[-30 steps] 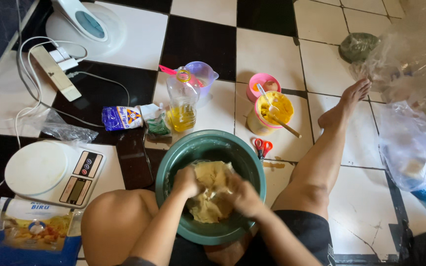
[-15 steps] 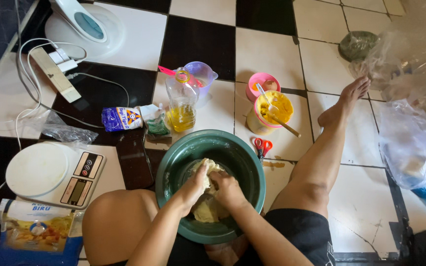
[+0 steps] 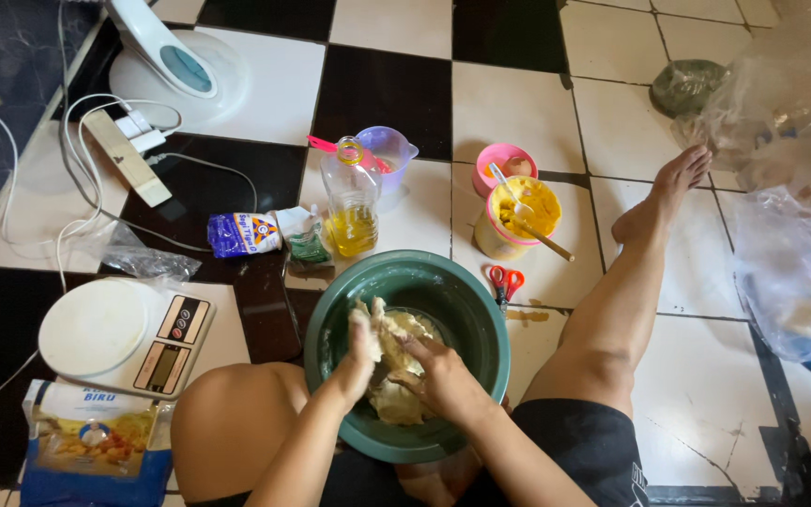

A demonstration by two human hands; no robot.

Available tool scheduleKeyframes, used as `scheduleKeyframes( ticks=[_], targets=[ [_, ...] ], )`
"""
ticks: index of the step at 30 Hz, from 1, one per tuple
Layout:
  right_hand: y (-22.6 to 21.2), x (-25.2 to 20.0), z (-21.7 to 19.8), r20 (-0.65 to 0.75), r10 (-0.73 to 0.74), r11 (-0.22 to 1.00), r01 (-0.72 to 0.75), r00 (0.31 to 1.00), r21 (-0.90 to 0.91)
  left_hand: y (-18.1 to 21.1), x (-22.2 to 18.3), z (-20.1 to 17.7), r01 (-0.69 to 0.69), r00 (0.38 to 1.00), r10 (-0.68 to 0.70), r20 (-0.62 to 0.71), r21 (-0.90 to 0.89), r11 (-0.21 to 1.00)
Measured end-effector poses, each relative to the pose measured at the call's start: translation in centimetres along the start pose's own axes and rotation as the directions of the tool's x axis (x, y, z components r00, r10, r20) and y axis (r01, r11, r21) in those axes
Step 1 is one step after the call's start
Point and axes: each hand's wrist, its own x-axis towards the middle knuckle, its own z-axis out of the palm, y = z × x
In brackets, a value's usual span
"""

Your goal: The person kneads dough in a bowl by hand. They use both hands to press, pull, and turn the dough mixture repeatedly inside a green plastic bowl.

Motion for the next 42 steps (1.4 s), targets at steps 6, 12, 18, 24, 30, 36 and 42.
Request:
scheduleKeyframes(
  ticks=[6, 12, 18, 24, 30, 36, 42],
  targets=[
    [-4.4, 1.3, -3.9, -0.092, -0.011, 0.999, 0.015, 0.996, 0.052, -4.7, 1.7, 0.8, -0.170, 0.979, 0.095, -0.178, -0.474, 0.864],
    [-1.5, 1.3, -1.5, -0.147, -0.195, 0.937, 0.229, 0.970, 0.264, -0.4, 0.4, 2.4, -0.101, 0.985, -0.004, -0.171, -0.605, 0.790],
    [-0.5, 0.5, 2.1, -0.320, -0.069, 0.933, 0.174, 0.945, 0.314, -0.1, 0.0, 2.8, -0.016, 0.988, -0.116, -0.105, -0.804, 0.595],
    [-0.2, -0.1, 2.0, -0.324, -0.096, 0.925, 0.205, 0.941, 0.320, -0.4, -0.8, 1.8, 0.099, 0.995, -0.076, 0.072, -0.871, 0.481],
    [6.0, -0.6, 4.0, -0.311, -0.129, 0.975, 0.178, 0.942, 0.135, -0.8, -1.0, 1.2, 0.062, 0.980, 0.112, 0.167, -0.782, 0.621],
    [6.7, 0.7, 1.6, -0.276, -0.158, 0.985, 0.172, 0.948, 0.027, 3.0, -2.8, 0.9, -0.028, 0.987, 0.103, 0.126, -0.489, 0.872],
    [4.8, 1.8, -3.5, -0.083, 0.259, 0.964, -0.263, 0.962, -0.039, 8.4, -5.7, -2.2, -0.226, 0.974, 0.226, -0.024, -0.209, 0.952]
  ],
)
